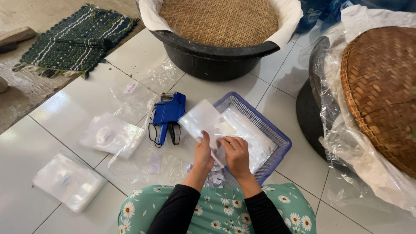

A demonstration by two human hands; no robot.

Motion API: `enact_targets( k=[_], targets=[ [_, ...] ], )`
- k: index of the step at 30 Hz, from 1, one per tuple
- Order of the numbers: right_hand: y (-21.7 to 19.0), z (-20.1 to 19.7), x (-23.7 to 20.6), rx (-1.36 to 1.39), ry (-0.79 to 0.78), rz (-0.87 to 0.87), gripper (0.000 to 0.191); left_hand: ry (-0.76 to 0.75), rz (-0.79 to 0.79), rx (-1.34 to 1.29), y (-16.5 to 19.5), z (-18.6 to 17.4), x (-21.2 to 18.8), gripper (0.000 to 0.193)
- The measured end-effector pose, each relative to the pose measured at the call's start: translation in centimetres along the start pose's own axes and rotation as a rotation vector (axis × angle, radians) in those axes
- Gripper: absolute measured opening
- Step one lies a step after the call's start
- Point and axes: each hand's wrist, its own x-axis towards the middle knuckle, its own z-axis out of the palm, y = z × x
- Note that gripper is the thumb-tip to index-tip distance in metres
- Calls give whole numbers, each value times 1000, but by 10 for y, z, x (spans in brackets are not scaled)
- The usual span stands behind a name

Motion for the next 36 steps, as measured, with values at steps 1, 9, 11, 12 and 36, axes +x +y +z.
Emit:
enact_targets(
  k=[1, 9, 11, 12, 36],
  targets=[
    [-2, 0, 1, -7, -7, 7, 33, -19, -1, -11, 1, 1, -2, 58],
    [-11, -3, 1, 164, -158, -60, 25, 0, 76, 64, 6, 6, -1, 46],
    [-11, -2, 0, 174, -179, -70, 28, -18, 85, 56, 8, 5, -1, 42],
    [-8, -2, 0, 179, -190, -74, 31, -18, 79, 31, 9, 5, -2, 41],
    [104, 44, -52, -14, -687, 1180, 130, 112, 163, -10, 13, -14, 16, 41]
  ],
)
